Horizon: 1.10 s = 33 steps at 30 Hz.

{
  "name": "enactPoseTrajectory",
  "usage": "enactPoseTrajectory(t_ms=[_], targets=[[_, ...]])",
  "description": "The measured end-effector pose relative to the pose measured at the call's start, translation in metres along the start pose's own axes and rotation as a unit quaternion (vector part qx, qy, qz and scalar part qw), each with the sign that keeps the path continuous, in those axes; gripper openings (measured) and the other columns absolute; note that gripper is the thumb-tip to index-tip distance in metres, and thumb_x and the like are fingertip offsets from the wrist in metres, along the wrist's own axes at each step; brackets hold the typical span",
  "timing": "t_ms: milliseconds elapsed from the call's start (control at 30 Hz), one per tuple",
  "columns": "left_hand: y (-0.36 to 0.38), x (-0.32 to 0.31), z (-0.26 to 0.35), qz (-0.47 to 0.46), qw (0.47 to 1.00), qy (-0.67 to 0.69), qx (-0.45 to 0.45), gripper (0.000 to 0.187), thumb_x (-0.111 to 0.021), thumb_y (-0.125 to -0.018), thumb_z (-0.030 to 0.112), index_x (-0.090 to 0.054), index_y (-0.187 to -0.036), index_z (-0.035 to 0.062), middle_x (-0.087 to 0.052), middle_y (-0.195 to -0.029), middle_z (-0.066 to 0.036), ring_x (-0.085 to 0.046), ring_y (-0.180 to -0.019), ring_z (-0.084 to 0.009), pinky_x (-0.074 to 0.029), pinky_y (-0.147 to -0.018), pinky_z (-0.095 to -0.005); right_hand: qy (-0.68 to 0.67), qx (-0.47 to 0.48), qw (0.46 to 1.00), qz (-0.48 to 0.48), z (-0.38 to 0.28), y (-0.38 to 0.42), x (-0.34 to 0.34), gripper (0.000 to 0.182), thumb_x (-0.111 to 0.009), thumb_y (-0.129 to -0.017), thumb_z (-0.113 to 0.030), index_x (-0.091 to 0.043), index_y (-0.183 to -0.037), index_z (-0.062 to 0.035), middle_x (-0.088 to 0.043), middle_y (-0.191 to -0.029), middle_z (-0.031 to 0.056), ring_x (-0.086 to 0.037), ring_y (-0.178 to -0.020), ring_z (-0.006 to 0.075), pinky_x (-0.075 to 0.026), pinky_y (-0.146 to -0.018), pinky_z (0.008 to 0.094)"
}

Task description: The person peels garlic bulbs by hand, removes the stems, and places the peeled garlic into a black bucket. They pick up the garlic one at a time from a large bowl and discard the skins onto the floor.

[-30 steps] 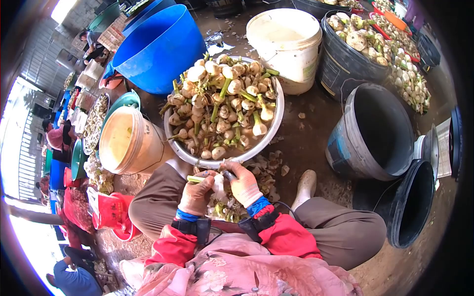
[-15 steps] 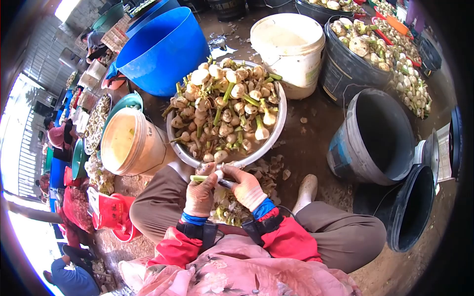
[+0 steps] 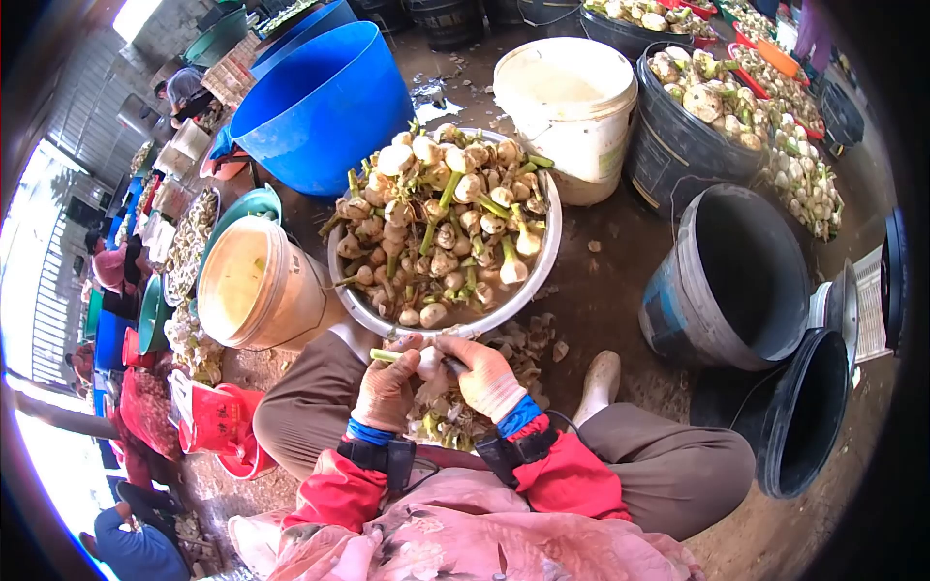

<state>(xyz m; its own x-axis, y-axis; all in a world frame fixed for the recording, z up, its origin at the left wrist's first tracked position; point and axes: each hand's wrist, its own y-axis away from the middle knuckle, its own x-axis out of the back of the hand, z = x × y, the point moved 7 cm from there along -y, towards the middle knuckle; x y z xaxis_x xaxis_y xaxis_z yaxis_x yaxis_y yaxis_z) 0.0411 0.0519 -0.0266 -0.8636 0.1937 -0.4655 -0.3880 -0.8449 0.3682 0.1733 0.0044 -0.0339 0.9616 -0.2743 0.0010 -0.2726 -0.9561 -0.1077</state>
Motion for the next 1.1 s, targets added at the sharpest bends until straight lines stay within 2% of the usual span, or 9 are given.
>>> enactPoseTrajectory(t_ms=[133,267,367,433,567,667,800,933,1100], targets=[[0.008,-0.036,0.013,-0.069,0.994,0.077,0.022,0.049,-0.071,-0.078,0.031,-0.051,-0.114,0.0042,-0.059,-0.099,-0.012,-0.058,-0.089,-0.0289,-0.05,-0.073,-0.0347,-0.005,-0.071,0.99,0.122,0.033,-0.002,0.037,0.031,-0.051,-0.079,0.008,-0.061,-0.107,-0.0026,-0.065,-0.1,0.0124,-0.061,-0.093,0.0202,-0.047,-0.085,0.0291],[0.005,-0.042,0.021,-0.119,0.971,0.199,0.06,0.046,-0.065,-0.083,0.033,-0.054,-0.116,0.0031,-0.06,-0.099,-0.011,-0.058,-0.095,-0.0296,-0.052,-0.066,-0.0338,-0.223,-0.207,0.94,0.154,0.071,0.003,0.052,0.029,-0.052,-0.076,0.009,-0.064,-0.1,-0.002,-0.065,-0.095,0.0102,-0.06,-0.087,0.0176,-0.047,-0.082,0.0282],[0.004,-0.043,0.024,-0.072,0.981,0.177,0.043,0.045,-0.067,-0.079,0.042,-0.055,-0.105,0.0063,-0.059,-0.095,-0.008,-0.057,-0.089,-0.0239,-0.049,-0.063,-0.026,0.109,-0.105,0.985,-0.085,0.073,0.004,0.026,0.028,-0.054,-0.074,0.001,-0.063,-0.1,-0.0048,-0.064,-0.097,0.012,-0.06,-0.091,0.0255,-0.045,-0.083,0.0311],[0.002,-0.032,0.021,-0.033,0.977,0.203,0.057,0.044,-0.063,-0.083,0.039,-0.055,-0.105,0.0025,-0.059,-0.097,-0.008,-0.059,-0.092,-0.0259,-0.054,-0.065,-0.0296,0.185,-0.122,0.971,-0.093,0.088,0.009,0.012,0.03,-0.054,-0.075,-0.004,-0.063,-0.104,-0.0075,-0.062,-0.103,0.0121,-0.057,-0.1,0.0302,-0.044,-0.087,0.0325],[-0.002,-0.03,0.019,-0.005,0.966,0.25,0.072,0.039,-0.061,-0.084,0.042,-0.058,-0.095,0.0049,-0.058,-0.092,-0.006,-0.06,-0.09,-0.0263,-0.056,-0.065,-0.0314,0.171,-0.167,0.967,-0.083,0.089,0.007,0.015,0.031,-0.054,-0.078,-0.008,-0.062,-0.108,-0.0083,-0.06,-0.113,0.0128,-0.055,-0.106,0.0311,-0.042,-0.092,0.0337],[0.002,-0.051,0.025,-0.039,0.973,0.218,0.071,0.033,-0.056,-0.086,0.044,-0.06,-0.09,0.0115,-0.061,-0.092,0.0,-0.058,-0.086,-0.0197,-0.049,-0.064,-0.0295,0.149,-0.174,0.973,-0.043,0.085,0.007,0.025,0.029,-0.055,-0.08,-0.011,-0.062,-0.108,-0.0079,-0.061,-0.11,0.0144,-0.056,-0.104,0.0319,-0.043,-0.09,0.0346],[-0.005,-0.057,0.02,-0.113,0.944,0.289,0.11,0.039,-0.057,-0.084,0.048,-0.056,-0.086,0.0091,-0.054,-0.085,-0.002,-0.057,-0.08,-0.0231,-0.047,-0.064,-0.0301,0.137,-0.194,0.971,-0.015,0.086,0.008,0.032,0.027,-0.056,-0.081,-0.015,-0.063,-0.105,-0.0087,-0.062,-0.107,0.0165,-0.058,-0.1,0.0328,-0.045,-0.088,0.0353],[-0.012,-0.055,0.005,-0.121,0.943,0.264,0.161,0.041,-0.052,-0.085,0.053,-0.053,-0.093,0.0133,-0.055,-0.089,-0.003,-0.057,-0.068,-0.0202,-0.043,-0.05,-0.0265,0.154,-0.139,0.978,-0.012,0.095,0.008,0.025,0.024,-0.056,-0.081,-0.016,-0.065,-0.102,-0.0098,-0.064,-0.099,0.0157,-0.061,-0.092,0.0317,-0.047,-0.083,0.0357],[-0.017,-0.061,-0.019,-0.084,0.954,0.165,0.234,0.053,-0.053,-0.083,0.057,-0.056,-0.111,0.012,-0.061,-0.105,-0.012,-0.058,-0.072,-0.0227,-0.047,-0.053,-0.0268,0.199,-0.145,0.969,-0.011,0.103,0.009,0.023,0.022,-0.053,-0.082,-0.019,-0.065,-0.099,-0.0109,-0.065,-0.095,0.0149,-0.061,-0.088,0.0332,-0.048,-0.077,0.0396]])
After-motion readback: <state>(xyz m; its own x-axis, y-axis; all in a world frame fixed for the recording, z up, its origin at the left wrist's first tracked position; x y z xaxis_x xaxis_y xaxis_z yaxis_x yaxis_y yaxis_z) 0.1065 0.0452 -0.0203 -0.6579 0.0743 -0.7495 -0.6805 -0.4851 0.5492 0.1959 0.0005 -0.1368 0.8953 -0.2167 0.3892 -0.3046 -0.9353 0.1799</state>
